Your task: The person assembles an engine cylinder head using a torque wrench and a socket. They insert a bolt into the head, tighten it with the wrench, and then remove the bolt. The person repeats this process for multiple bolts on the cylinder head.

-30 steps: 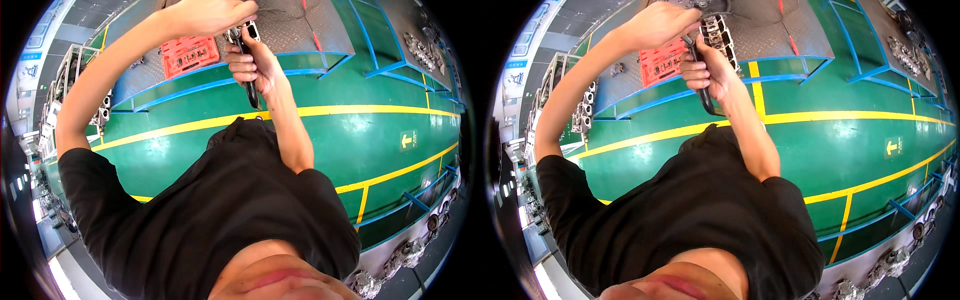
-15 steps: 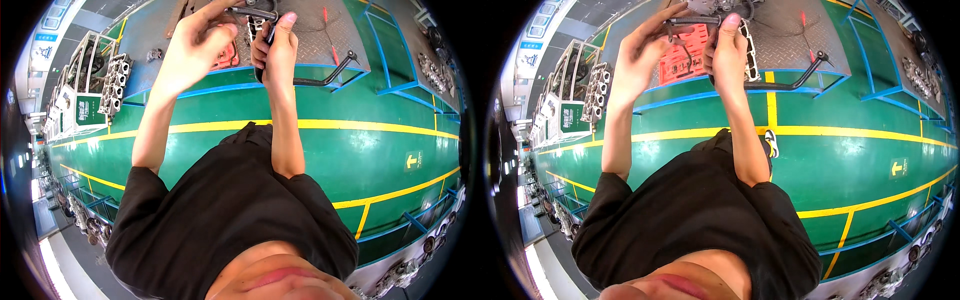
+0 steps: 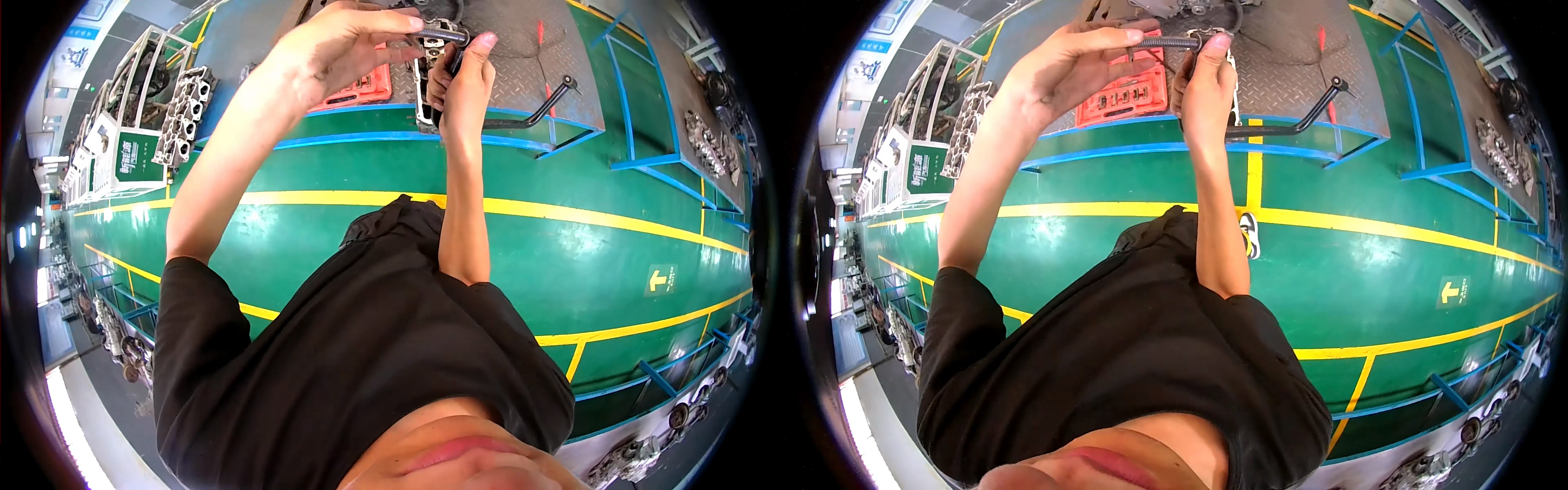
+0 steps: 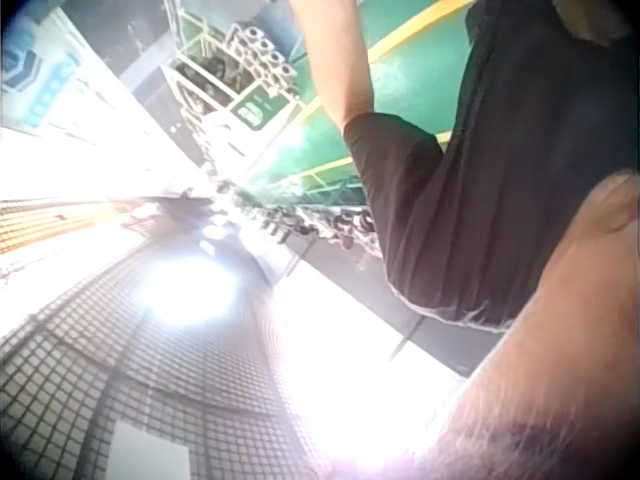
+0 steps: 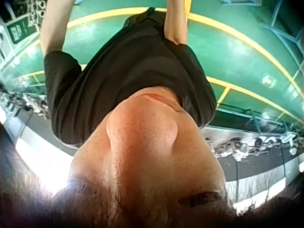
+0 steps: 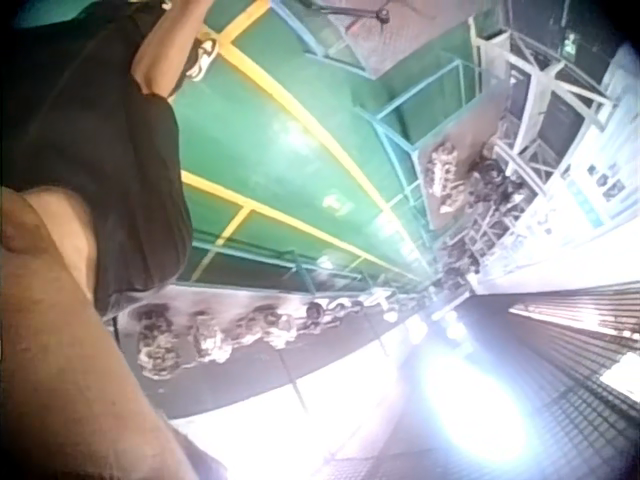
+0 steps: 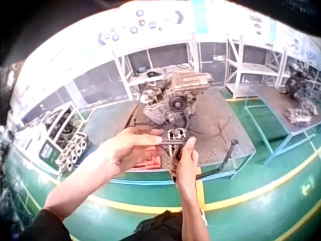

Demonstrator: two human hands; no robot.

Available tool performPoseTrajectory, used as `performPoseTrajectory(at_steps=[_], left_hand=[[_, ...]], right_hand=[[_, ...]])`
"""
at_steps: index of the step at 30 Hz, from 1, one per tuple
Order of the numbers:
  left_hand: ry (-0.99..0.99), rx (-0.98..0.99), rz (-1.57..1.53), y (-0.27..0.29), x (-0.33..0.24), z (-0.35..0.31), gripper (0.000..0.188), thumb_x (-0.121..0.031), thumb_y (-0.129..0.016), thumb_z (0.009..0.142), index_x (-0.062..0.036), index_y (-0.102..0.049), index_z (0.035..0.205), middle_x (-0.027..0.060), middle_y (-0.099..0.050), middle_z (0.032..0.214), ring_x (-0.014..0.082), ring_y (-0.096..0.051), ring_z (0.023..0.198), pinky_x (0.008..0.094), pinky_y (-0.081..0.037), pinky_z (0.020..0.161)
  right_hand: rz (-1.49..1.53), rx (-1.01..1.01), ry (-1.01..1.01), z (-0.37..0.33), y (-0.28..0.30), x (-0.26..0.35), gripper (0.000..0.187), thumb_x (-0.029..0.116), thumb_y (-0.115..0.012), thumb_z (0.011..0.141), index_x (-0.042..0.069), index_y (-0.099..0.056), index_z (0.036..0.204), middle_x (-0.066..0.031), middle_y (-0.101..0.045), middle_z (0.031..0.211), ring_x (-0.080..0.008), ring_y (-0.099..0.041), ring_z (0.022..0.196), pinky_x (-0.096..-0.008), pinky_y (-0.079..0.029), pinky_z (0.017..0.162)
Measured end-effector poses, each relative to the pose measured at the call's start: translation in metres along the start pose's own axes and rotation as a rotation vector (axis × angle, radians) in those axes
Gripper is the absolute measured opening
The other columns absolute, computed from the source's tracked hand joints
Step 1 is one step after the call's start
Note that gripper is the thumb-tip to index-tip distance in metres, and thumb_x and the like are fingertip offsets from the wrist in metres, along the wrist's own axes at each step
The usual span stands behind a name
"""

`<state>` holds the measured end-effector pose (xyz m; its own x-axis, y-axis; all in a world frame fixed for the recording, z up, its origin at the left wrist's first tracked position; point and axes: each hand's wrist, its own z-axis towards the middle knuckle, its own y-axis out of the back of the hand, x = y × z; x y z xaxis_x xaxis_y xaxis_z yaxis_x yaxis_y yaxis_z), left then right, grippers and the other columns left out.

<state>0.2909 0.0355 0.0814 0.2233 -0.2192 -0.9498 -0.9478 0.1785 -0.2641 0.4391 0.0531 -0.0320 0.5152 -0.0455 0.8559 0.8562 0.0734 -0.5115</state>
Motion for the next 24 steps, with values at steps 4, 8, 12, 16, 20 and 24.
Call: performPoseTrajectory(at_steps=[4, 8, 12, 16, 20, 24], left_hand=[[0.084, -0.049, -0.105, 0.015, -0.001, 0.011, 0.041, -0.015, -0.064, 0.096, -0.0012, -0.053, 0.133, 0.0174, -0.061, 0.131, 0.023, -0.062, 0.115, 0.0387, -0.05, 0.102], [0.158, -0.154, -0.11, 0.053, 0.021, 0.028, 0.04, -0.021, -0.06, 0.1, -0.0002, -0.052, 0.133, 0.0149, -0.068, 0.117, 0.023, -0.064, 0.11, 0.0366, -0.055, 0.094], [0.067, -0.204, -0.123, 0.039, 0.02, 0.018, 0.035, -0.019, -0.056, 0.102, 0.0043, -0.055, 0.128, 0.0151, -0.068, 0.119, 0.0215, -0.064, 0.104, 0.0348, -0.055, 0.094], [-0.039, -0.243, -0.168, -0.011, 0.006, 0.002, 0.024, -0.011, -0.059, 0.095, 0.001, -0.063, 0.115, 0.0119, -0.07, 0.102, 0.022, -0.065, 0.084, 0.0334, -0.055, 0.08], [0.034, -0.061, -0.121, 0.01, 0.004, 0.007, 0.034, -0.002, -0.054, 0.095, 0.0069, -0.056, 0.128, 0.015, -0.068, 0.107, 0.0252, -0.067, 0.093, 0.0361, -0.054, 0.082], [0.07, -0.087, 0.158, -0.009, -0.018, 0.007, 0.03, -0.009, -0.059, 0.095, 0.0055, -0.058, 0.121, 0.0137, -0.068, 0.105, 0.0228, -0.067, 0.09, 0.0359, -0.056, 0.074]], right_hand=[[0.005, 0.059, -0.008, 0.002, -0.001, -0.002, 0.064, 0.067, -0.032, 0.101, 0.01, -0.044, 0.072, 0.0045, -0.032, 0.053, -0.006, -0.028, 0.04, -0.0239, -0.02, 0.038], [0.036, 0.097, -0.027, -0.003, -0.006, 0.002, 0.065, 0.068, -0.03, 0.101, 0.01, -0.043, 0.073, 0.0042, -0.032, 0.053, -0.0061, -0.028, 0.04, -0.0239, -0.02, 0.038], [-0.002, 0.109, 0.015, 0.003, 0.003, -0.004, 0.065, 0.067, -0.029, 0.101, 0.009, -0.044, 0.076, 0.0037, -0.032, 0.053, -0.0065, -0.027, 0.04, -0.0242, -0.019, 0.037], [-0.001, 0.088, 0.004, 0.007, 0.008, -0.004, 0.066, 0.068, -0.029, 0.101, 0.009, -0.046, 0.077, 0.0039, -0.033, 0.053, -0.0064, -0.028, 0.04, -0.0243, -0.019, 0.037], [-0.013, 0.064, -0.013, 0.006, 0.005, -0.005, 0.067, 0.069, -0.03, 0.1, 0.008, -0.047, 0.078, 0.0043, -0.033, 0.052, -0.0063, -0.029, 0.04, -0.0246, -0.021, 0.037], [-0.114, 0.01, 0.055, 0.011, 0.006, -0.02, 0.068, 0.07, -0.03, 0.099, 0.008, -0.046, 0.074, 0.0041, -0.035, 0.052, -0.0063, -0.031, 0.04, -0.0245, -0.023, 0.038]])
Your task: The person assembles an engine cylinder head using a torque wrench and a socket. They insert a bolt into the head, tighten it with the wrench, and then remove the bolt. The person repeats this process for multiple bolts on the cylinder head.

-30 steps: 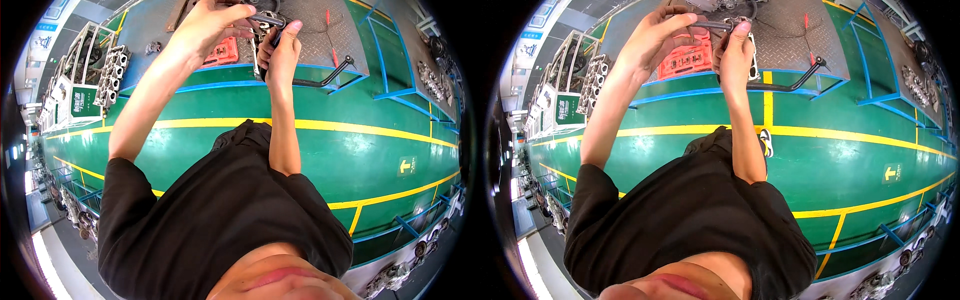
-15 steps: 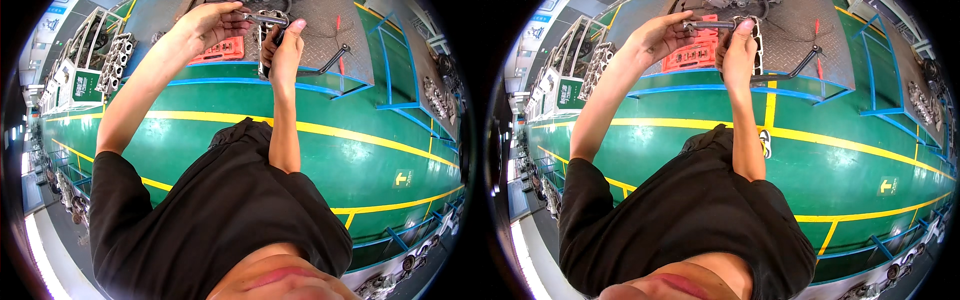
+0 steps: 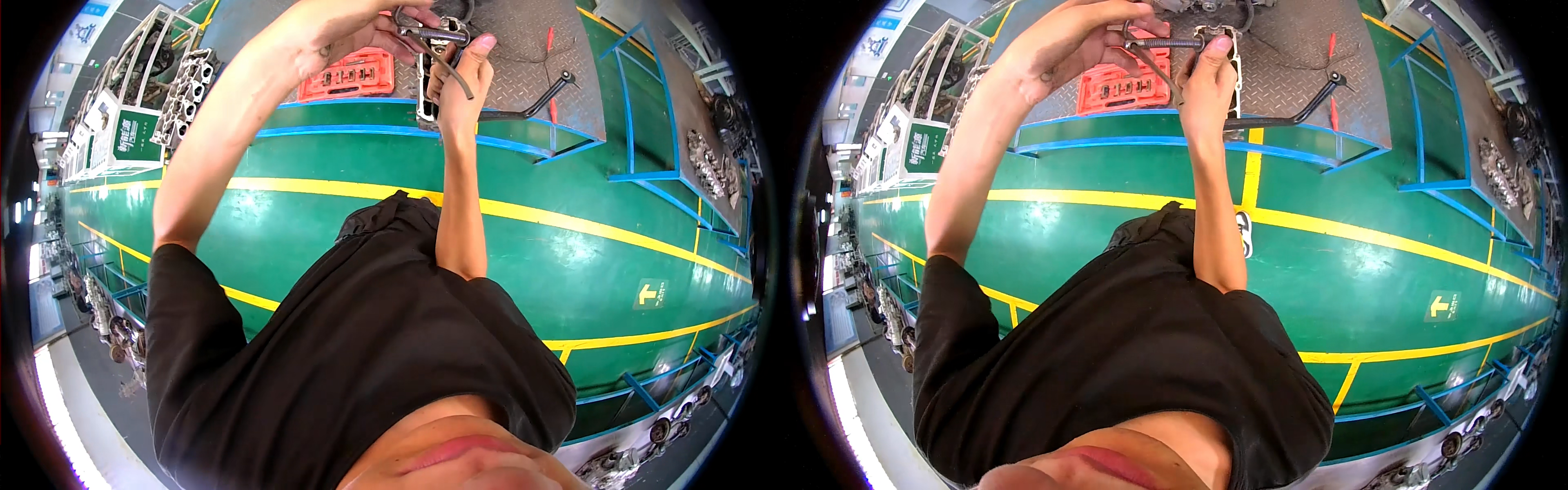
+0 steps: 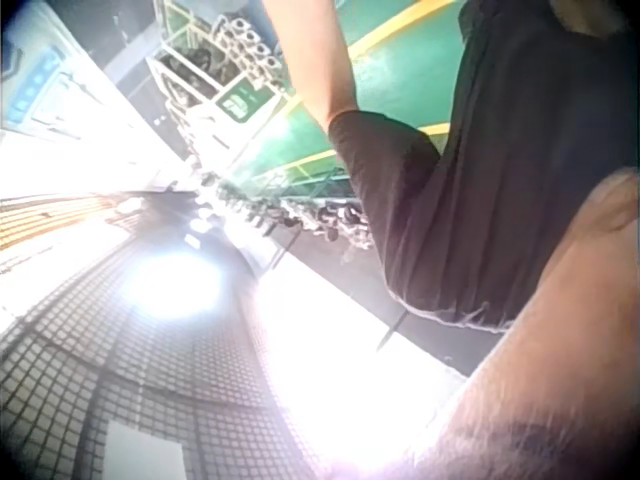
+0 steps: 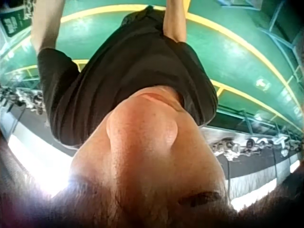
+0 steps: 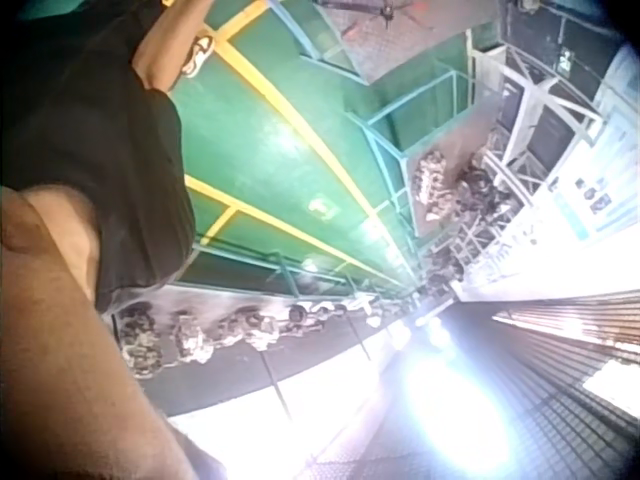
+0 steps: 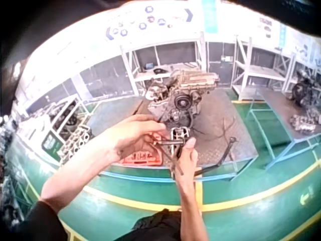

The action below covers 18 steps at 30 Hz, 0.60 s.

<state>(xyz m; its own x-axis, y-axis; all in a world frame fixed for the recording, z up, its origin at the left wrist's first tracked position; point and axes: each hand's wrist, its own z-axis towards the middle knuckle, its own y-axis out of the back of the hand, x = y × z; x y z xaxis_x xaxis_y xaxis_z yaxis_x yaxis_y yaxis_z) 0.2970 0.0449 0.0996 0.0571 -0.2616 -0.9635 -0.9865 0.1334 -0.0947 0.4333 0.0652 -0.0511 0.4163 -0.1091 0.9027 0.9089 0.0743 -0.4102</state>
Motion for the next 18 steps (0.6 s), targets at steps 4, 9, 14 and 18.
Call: performPoseTrajectory(at_steps=[4, 9, 14, 18], left_hand=[[0.09, 0.011, 0.186, -0.019, -0.007, 0.006, 0.024, -0.018, -0.066, 0.092, 0.0012, -0.064, 0.107, 0.0101, -0.068, 0.092, 0.0205, -0.065, 0.079, 0.0338, -0.053, 0.066], [0.264, -0.137, 0.028, -0.027, 0.014, 0.037, 0.03, -0.029, -0.058, 0.097, -0.0016, -0.068, 0.089, 0.0114, -0.065, 0.075, 0.0223, -0.06, 0.062, 0.0366, -0.046, 0.053], [-0.19, -0.669, 0.756, -0.063, 0.022, 0.019, 0.054, -0.043, -0.05, 0.099, 0.0079, -0.067, 0.096, 0.0312, -0.068, 0.098, 0.0444, -0.067, 0.096, 0.0506, -0.051, 0.085], [-0.392, -0.656, 1.005, -0.043, 0.045, 0.055, 0.057, -0.048, -0.045, 0.101, 0.0033, -0.068, 0.093, 0.0281, -0.068, 0.09, 0.0458, -0.066, 0.091, 0.0527, -0.051, 0.081]], right_hand=[[-0.1, -0.102, 0.105, -0.001, -0.004, -0.006, 0.071, 0.068, -0.027, 0.101, 0.008, -0.044, 0.066, 0.0026, -0.039, 0.051, -0.0076, -0.035, 0.041, -0.0245, -0.026, 0.039], [-0.232, -0.24, 0.395, -0.004, -0.01, -0.016, 0.063, 0.053, -0.036, 0.106, 0.002, -0.044, 0.069, -0.0014, -0.048, 0.056, -0.0095, -0.043, 0.049, -0.0276, -0.031, 0.045], [-0.271, -0.295, 0.484, -0.003, -0.008, -0.017, 0.059, 0.048, -0.035, 0.108, 0.002, -0.044, 0.072, -0.0012, -0.046, 0.057, -0.009, -0.043, 0.05, -0.0274, -0.031, 0.046], [-0.232, -0.276, 0.419, 0.01, 0.002, -0.03, 0.054, 0.048, -0.037, 0.107, 0.002, -0.045, 0.079, 0.0004, -0.045, 0.061, -0.0073, -0.042, 0.051, -0.0243, -0.033, 0.046]])
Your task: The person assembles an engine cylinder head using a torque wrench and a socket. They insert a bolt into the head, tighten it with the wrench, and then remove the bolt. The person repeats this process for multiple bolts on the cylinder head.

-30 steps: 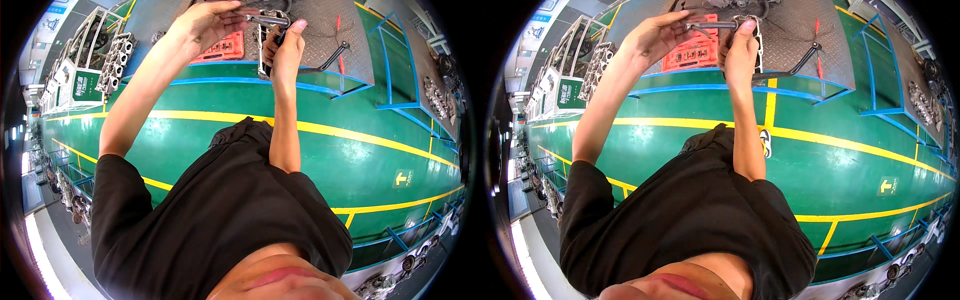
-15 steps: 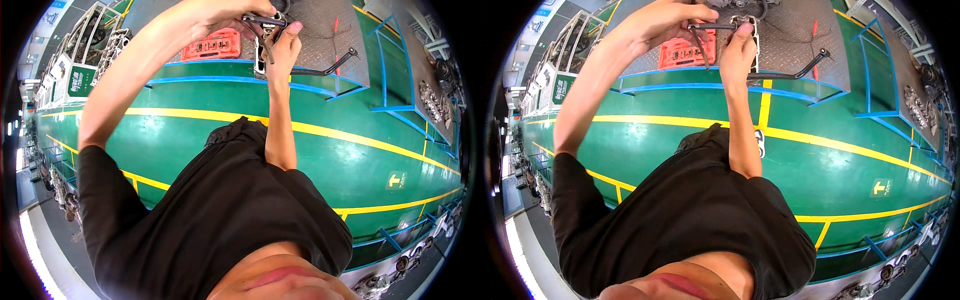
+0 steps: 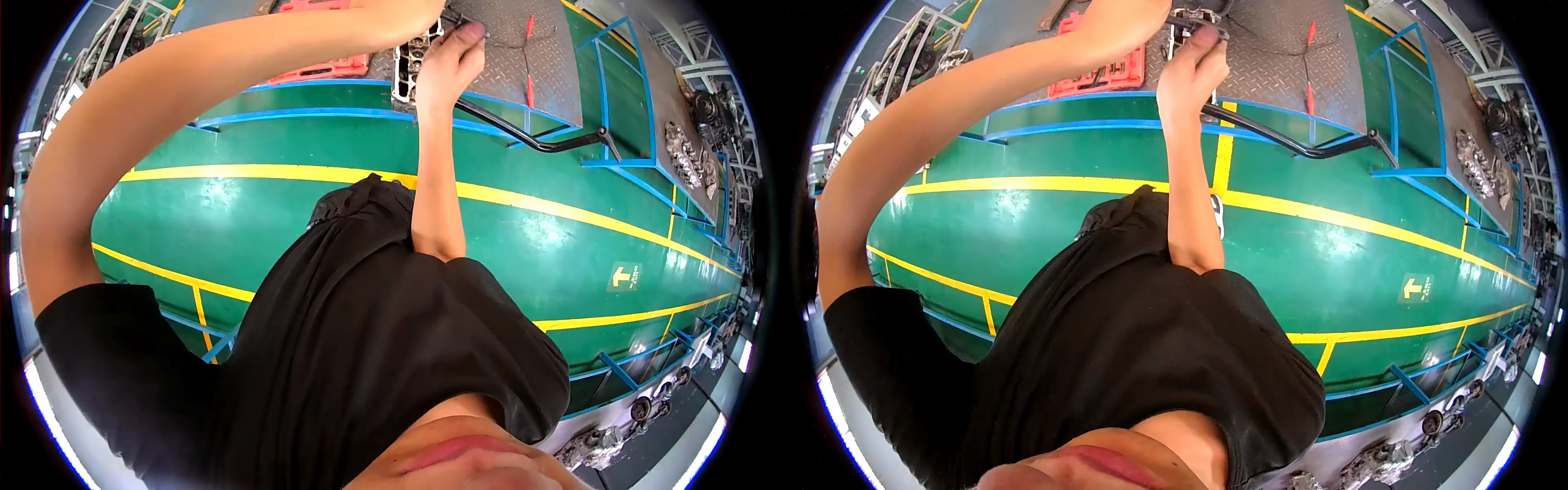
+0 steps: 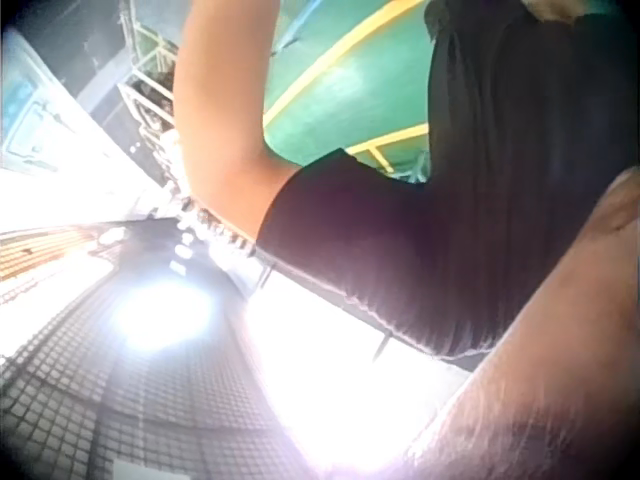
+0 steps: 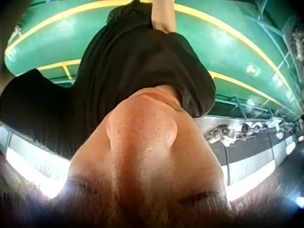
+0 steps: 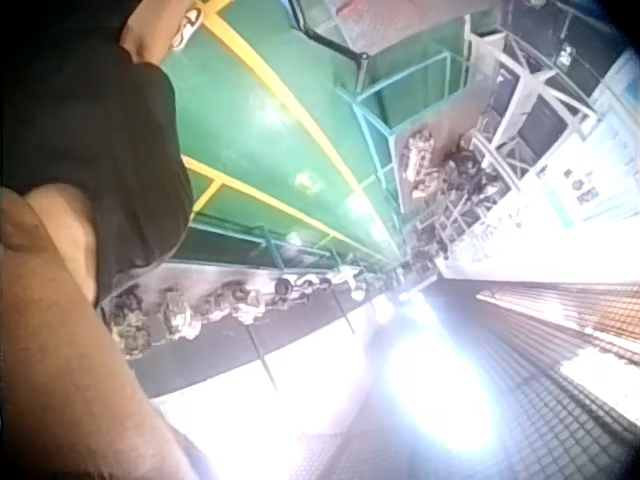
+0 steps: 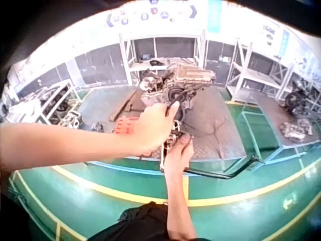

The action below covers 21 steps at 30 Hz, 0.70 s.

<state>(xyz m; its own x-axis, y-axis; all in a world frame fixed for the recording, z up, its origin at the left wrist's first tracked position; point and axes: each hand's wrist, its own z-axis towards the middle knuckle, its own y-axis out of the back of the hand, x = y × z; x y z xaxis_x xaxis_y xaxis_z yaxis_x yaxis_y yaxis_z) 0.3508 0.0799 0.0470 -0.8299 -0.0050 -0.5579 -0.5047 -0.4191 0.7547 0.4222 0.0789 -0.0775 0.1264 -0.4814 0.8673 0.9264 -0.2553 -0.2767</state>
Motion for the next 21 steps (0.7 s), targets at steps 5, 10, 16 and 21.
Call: performPoseTrajectory(at_steps=[5, 10, 16, 21], left_hand=[[-0.233, 0.062, -0.119, 0.007, 0.009, 0.0, 0.039, -0.036, -0.053, 0.1, -0.0004, -0.068, 0.098, 0.0241, -0.068, 0.089, 0.0419, -0.067, 0.087, 0.0482, -0.053, 0.074], [-0.485, -0.046, -0.159, 0.005, 0.028, 0.011, 0.027, -0.024, -0.057, 0.098, -0.0003, -0.068, 0.103, 0.0232, -0.067, 0.085, 0.0403, -0.067, 0.082, 0.0459, -0.052, 0.071], [-0.652, 0.041, -0.175, 0.012, 0.032, 0.023, 0.024, -0.017, -0.058, 0.097, 0.0035, -0.067, 0.104, 0.0237, -0.068, 0.087, 0.0394, -0.068, 0.083, 0.0428, -0.053, 0.072], [-0.645, 0.062, -0.217, 0.013, 0.027, 0.023, 0.019, -0.015, -0.057, 0.097, 0.0036, -0.062, 0.096, 0.0245, -0.066, 0.084, 0.0418, -0.066, 0.082, 0.0445, -0.051, 0.069]], right_hand=[[0.253, 0.118, -0.341, 0.0, -0.005, 0.005, 0.056, 0.058, -0.037, 0.103, 0.008, -0.039, 0.077, 0.0011, -0.037, 0.054, -0.007, -0.032, 0.041, -0.0243, -0.023, 0.036], [0.354, 0.244, -0.456, 0.002, -0.003, 0.025, 0.06, 0.062, -0.038, 0.101, 0.008, -0.04, 0.074, 0.001, -0.037, 0.053, -0.0072, -0.033, 0.041, -0.0246, -0.025, 0.037], [0.357, 0.179, -0.494, 0.0, -0.005, 0.037, 0.065, 0.057, -0.037, 0.104, 0.004, -0.041, 0.067, -0.0022, -0.039, 0.05, -0.0106, -0.037, 0.039, -0.0285, -0.027, 0.036], [0.286, 0.018, -0.558, -0.002, -0.008, 0.041, 0.051, 0.055, -0.043, 0.104, 0.01, -0.054, 0.082, 0.0044, -0.045, 0.059, -0.0067, -0.039, 0.047, -0.0241, -0.029, 0.042]])
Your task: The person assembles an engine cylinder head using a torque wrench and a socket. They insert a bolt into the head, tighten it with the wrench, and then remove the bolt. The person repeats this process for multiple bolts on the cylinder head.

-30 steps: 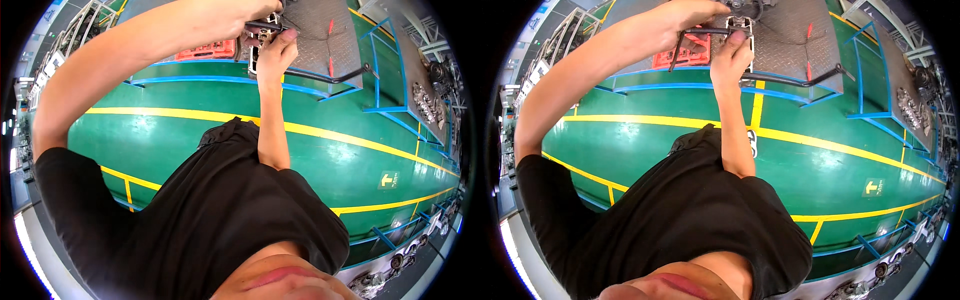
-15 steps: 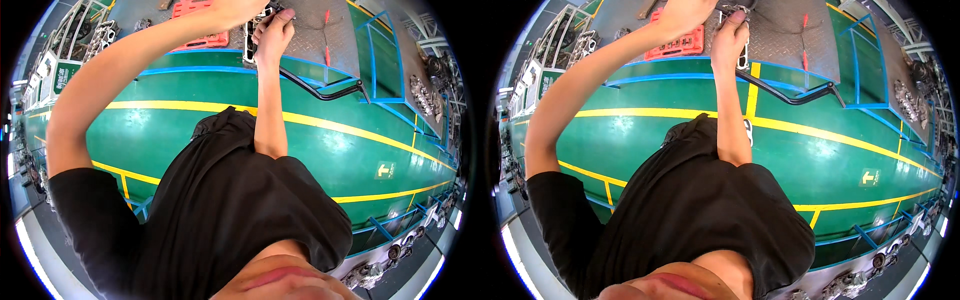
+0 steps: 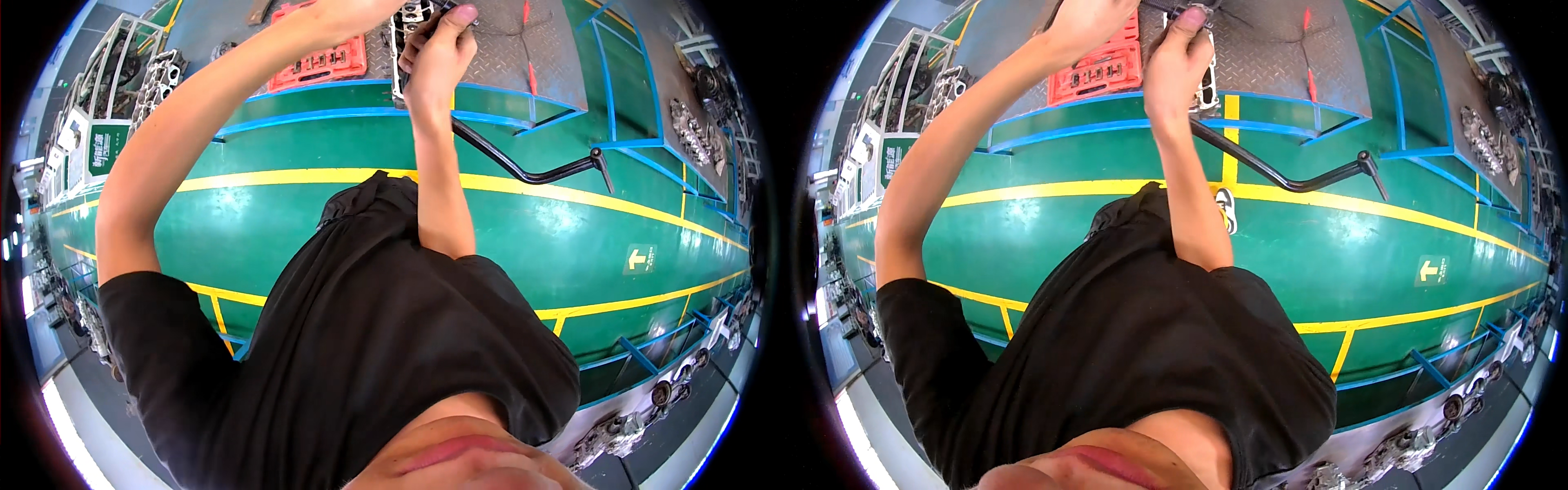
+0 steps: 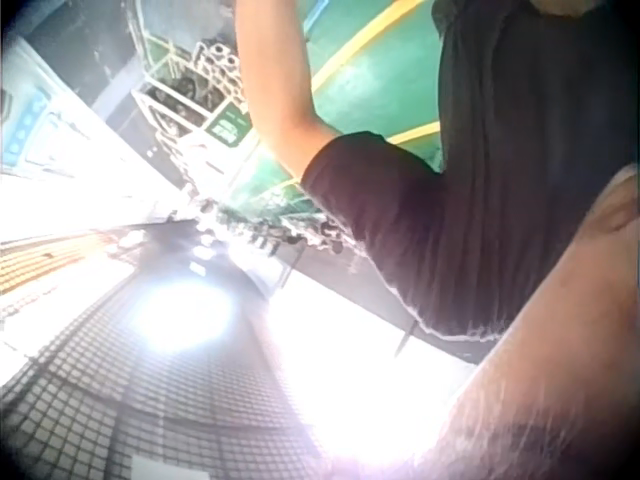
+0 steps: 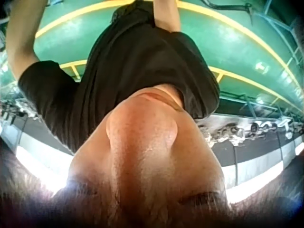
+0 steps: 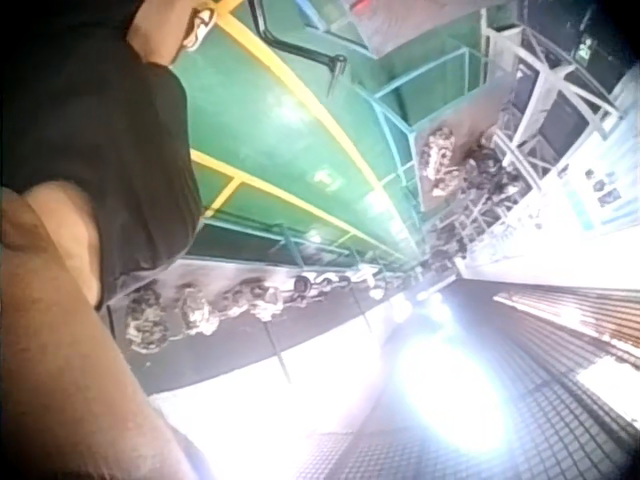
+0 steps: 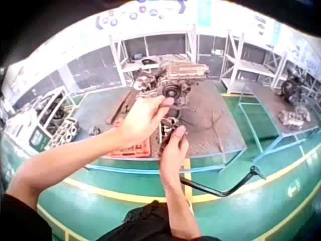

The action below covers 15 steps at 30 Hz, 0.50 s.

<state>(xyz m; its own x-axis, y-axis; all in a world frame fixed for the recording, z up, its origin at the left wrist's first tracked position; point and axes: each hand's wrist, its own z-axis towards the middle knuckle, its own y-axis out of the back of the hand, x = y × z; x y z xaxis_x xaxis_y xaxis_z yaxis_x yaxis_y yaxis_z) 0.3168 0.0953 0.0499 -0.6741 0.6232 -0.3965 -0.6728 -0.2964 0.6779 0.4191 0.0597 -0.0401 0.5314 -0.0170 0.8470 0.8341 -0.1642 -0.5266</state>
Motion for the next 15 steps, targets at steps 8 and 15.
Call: performPoseTrajectory(at_steps=[8, 15], left_hand=[[0.746, -0.176, -0.027, -0.077, 0.059, -0.004, 0.06, -0.046, -0.043, 0.102, 0.0083, -0.068, 0.102, 0.0334, -0.066, 0.093, 0.0464, -0.067, 0.092, 0.0518, -0.053, 0.078], [0.716, -0.166, 0.146, -0.043, -0.006, 0.007, 0.068, -0.047, -0.038, 0.102, 0.0094, -0.067, 0.078, 0.0331, -0.064, 0.075, 0.0469, -0.068, 0.08, 0.0529, -0.053, 0.075]], right_hand=[[-0.208, -0.196, 0.613, 0.02, 0.002, -0.041, 0.06, 0.047, -0.04, 0.107, 0.0, -0.041, 0.069, -0.004, -0.044, 0.056, -0.0097, -0.041, 0.052, -0.0308, -0.031, 0.046], [0.03, -0.126, 0.378, 0.022, 0.0, -0.043, 0.06, 0.049, -0.04, 0.106, 0.001, -0.043, 0.07, -0.0018, -0.045, 0.058, -0.0094, -0.041, 0.052, -0.0306, -0.031, 0.046]])
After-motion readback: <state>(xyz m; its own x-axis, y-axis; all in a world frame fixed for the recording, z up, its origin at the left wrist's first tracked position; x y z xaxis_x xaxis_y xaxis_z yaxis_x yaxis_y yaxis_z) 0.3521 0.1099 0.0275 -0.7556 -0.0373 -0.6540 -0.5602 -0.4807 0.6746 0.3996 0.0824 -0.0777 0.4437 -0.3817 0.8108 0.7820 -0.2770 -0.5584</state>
